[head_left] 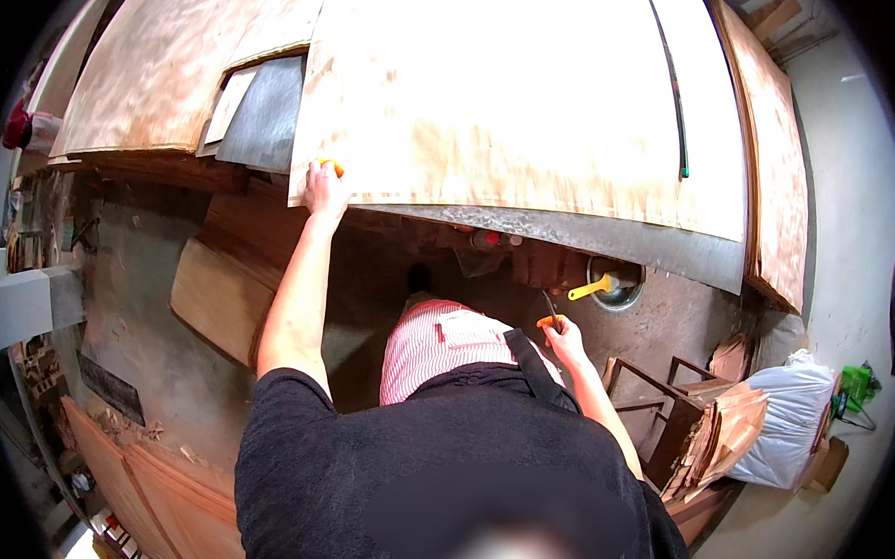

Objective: The person uses a utility knife and a metal straightedge to cut a large sheet of wood veneer on a workbench. They score the veneer along the straightedge, remove the cut pieces, and stack them on the floor.

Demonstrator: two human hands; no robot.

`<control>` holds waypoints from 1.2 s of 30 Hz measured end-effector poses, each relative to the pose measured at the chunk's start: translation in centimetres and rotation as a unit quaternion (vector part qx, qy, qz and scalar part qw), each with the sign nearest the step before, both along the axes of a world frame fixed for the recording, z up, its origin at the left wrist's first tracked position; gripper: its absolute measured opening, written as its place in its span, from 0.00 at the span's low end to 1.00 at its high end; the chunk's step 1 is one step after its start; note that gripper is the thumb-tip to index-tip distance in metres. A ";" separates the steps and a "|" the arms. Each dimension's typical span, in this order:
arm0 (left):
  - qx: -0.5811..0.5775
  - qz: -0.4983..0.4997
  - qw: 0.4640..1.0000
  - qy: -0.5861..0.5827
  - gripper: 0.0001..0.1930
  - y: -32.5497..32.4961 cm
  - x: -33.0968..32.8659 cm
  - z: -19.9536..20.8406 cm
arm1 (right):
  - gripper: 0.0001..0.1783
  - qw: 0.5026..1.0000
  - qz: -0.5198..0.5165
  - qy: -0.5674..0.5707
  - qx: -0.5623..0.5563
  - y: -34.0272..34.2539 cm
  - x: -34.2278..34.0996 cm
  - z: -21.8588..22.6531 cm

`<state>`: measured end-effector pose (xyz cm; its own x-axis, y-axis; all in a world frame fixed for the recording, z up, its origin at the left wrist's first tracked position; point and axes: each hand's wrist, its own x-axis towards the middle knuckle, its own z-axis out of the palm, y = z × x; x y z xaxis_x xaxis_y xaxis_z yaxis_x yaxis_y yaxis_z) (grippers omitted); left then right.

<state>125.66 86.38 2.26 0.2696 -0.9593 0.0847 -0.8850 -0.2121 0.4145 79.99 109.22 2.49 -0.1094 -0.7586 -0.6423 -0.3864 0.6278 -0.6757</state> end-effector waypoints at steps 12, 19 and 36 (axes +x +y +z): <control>-0.060 0.084 0.989 -0.106 0.36 2.9 -3.7 0.4 | 0.05 1.000 0.016 0.009 0.014 0.8 0.3 -0.1; -0.120 0.057 0.984 -0.116 0.28 2.9 -2.6 -2.1 | 0.05 1.000 -0.010 0.000 0.015 2.5 -1.1 -1.4; -0.078 -0.153 0.984 -0.055 0.31 18.5 -16.3 1.0 | 0.06 1.000 -0.023 0.017 -0.004 15.4 -12.5 -7.5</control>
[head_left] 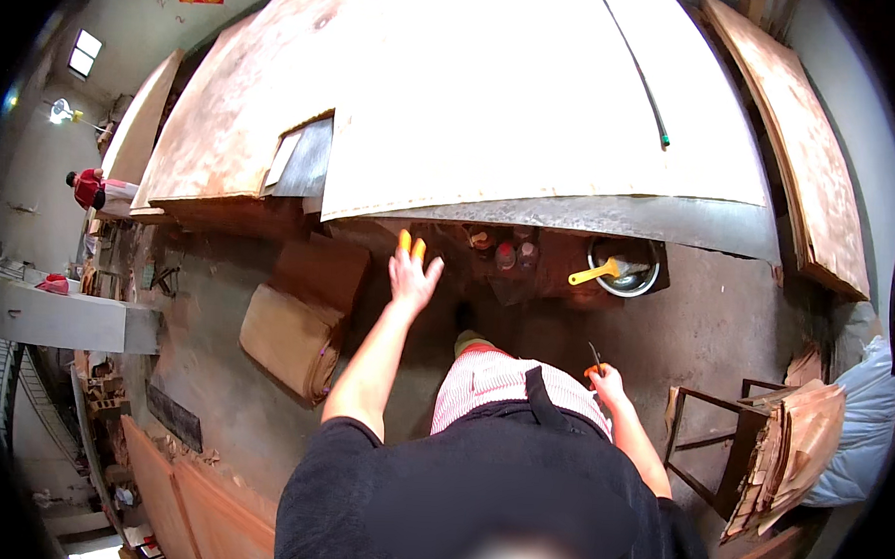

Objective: The person uses a utility knife and a metal straightedge to cut a large sheet of wood veneer on a workbench. They score the veneer along the straightedge, remove the cut pieces, and stack them on the floor.

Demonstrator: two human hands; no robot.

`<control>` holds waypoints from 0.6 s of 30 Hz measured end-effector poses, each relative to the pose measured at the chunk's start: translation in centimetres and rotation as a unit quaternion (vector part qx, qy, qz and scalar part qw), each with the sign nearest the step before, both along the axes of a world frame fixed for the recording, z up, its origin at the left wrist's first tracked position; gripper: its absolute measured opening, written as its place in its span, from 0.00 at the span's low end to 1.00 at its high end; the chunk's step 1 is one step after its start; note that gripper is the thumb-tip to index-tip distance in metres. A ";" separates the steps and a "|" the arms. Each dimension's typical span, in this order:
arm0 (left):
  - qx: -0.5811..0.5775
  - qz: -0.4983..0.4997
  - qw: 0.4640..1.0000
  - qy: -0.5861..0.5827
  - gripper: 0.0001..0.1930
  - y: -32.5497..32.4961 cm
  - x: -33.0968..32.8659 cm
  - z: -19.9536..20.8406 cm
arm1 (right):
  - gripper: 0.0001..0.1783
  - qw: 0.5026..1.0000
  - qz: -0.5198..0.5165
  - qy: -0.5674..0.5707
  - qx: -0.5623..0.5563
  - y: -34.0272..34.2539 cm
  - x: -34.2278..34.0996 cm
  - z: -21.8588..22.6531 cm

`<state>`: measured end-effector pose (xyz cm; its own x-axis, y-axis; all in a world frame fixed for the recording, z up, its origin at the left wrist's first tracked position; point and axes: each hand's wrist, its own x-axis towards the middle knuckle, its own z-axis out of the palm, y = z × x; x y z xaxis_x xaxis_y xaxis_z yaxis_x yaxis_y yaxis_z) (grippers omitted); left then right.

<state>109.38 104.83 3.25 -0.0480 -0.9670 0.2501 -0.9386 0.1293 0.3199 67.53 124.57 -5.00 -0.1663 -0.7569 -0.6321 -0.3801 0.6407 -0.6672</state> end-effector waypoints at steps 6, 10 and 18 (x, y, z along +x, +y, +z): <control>0.092 -0.141 0.985 0.034 0.27 7.7 -11.8 0.0 | 0.05 0.995 -0.098 -0.014 0.033 6.6 -6.7 1.1; 0.130 -0.255 0.957 0.046 0.27 7.6 -18.8 1.6 | 0.06 0.986 -0.165 0.005 0.019 10.5 -10.7 -0.2; 0.058 -0.419 0.901 0.093 0.23 0.6 -37.6 1.7 | 0.07 0.927 -0.372 -0.042 0.025 16.7 -16.5 -0.4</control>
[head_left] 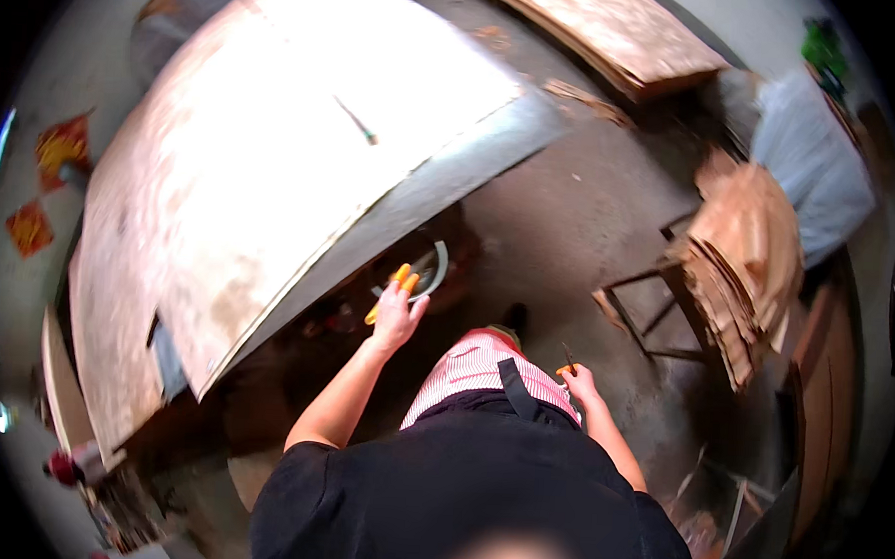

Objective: The person uses a utility knife and a metal straightedge to cut a large sheet of wood veneer on a workbench. They score the veneer along the straightedge, remove the cut pieces, and stack them on the floor.

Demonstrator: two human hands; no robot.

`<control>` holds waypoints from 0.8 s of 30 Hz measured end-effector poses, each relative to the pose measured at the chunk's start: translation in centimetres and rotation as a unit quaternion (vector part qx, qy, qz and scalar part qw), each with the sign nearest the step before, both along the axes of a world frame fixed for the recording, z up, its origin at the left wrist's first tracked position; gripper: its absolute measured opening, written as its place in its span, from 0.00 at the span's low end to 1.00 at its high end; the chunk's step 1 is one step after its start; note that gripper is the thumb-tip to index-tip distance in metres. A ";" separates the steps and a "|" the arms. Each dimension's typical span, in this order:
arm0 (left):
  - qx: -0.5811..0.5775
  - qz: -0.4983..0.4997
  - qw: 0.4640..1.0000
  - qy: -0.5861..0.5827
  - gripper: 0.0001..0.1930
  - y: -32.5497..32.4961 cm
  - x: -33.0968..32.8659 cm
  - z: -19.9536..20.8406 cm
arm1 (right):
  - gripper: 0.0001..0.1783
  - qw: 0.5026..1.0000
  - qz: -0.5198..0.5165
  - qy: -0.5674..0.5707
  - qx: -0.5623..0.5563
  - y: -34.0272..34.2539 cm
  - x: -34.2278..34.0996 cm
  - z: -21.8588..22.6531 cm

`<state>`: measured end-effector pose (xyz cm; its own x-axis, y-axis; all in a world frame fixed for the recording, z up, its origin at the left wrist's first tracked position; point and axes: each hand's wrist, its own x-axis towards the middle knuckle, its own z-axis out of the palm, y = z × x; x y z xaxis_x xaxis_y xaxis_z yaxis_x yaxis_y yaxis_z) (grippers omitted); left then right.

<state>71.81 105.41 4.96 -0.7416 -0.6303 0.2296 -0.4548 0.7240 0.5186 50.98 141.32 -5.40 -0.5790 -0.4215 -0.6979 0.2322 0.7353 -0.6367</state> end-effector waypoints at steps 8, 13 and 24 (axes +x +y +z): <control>0.122 -0.265 0.956 -0.022 0.18 4.1 -23.4 -0.6 | 0.09 0.992 -0.111 0.052 0.028 7.7 -10.2 4.9; 0.126 -0.434 0.883 -0.127 0.17 7.2 -33.3 1.5 | 0.14 0.956 -0.268 0.122 -0.008 8.4 -17.0 9.7; 0.085 -0.411 0.888 -0.191 0.14 2.7 -41.8 -0.7 | 0.24 0.776 -0.387 0.496 0.042 12.7 -42.2 13.6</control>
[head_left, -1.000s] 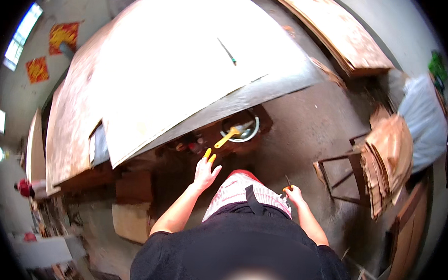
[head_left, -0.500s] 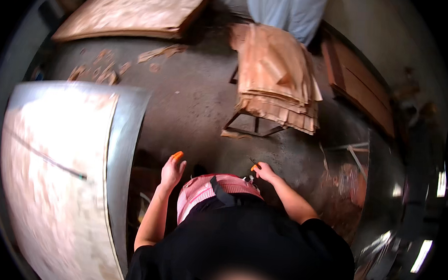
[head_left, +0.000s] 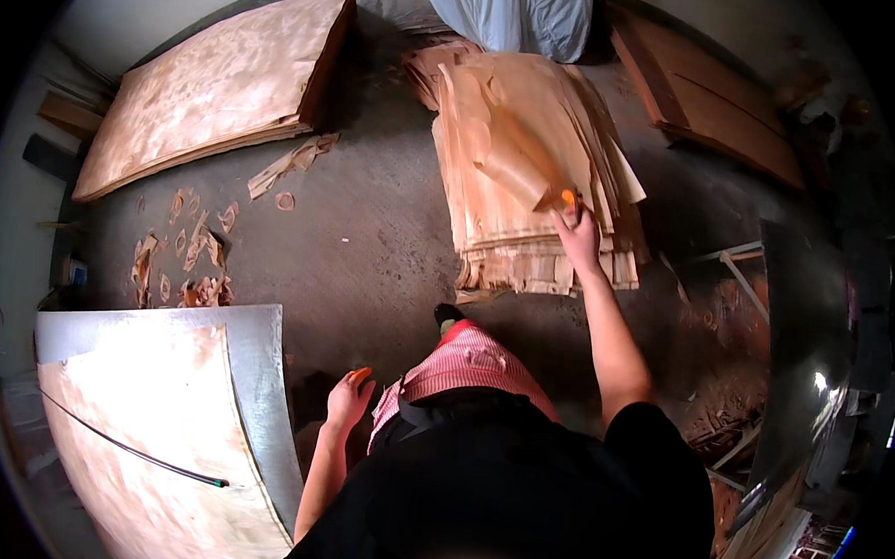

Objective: The person uses a utility knife and a metal straightedge to cut a large sheet of wood veneer on a workbench. They score the veneer along the straightedge, remove the cut pieces, and stack them on the floor.

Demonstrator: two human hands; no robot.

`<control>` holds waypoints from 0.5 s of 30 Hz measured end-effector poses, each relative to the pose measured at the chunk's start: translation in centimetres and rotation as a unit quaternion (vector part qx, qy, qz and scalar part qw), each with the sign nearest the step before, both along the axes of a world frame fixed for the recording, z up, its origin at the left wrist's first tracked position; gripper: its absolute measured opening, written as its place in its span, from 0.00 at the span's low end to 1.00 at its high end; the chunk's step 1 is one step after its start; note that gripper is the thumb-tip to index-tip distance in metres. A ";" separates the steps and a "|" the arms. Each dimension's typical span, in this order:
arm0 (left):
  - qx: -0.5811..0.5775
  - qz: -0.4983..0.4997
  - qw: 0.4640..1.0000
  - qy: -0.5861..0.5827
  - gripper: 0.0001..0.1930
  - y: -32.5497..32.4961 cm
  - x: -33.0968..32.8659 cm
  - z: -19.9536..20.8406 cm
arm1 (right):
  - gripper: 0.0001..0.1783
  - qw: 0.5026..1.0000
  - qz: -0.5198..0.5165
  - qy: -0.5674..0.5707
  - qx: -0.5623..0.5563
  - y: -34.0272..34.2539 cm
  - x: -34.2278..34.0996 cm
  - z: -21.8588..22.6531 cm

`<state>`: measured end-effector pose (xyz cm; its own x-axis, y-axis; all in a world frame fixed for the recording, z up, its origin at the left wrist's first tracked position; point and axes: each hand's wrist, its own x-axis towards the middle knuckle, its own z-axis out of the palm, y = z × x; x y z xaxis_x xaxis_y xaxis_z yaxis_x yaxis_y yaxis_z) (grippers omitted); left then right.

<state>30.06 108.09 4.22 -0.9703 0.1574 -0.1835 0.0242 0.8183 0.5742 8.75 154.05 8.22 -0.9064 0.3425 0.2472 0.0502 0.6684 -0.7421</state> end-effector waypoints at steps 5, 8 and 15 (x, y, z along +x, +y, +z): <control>-0.002 0.064 0.997 -0.052 0.13 0.0 -3.2 2.7 | 0.37 0.991 0.055 -0.061 0.106 0.1 -9.0 -1.9; 0.011 0.109 0.993 -0.053 0.13 0.5 -4.2 3.7 | 0.25 0.986 0.117 -0.105 -0.055 3.6 -14.2 -3.1; 0.019 0.136 0.983 -0.123 0.16 0.7 -3.8 2.3 | 0.20 0.971 0.108 -0.126 -0.173 2.1 -18.2 9.3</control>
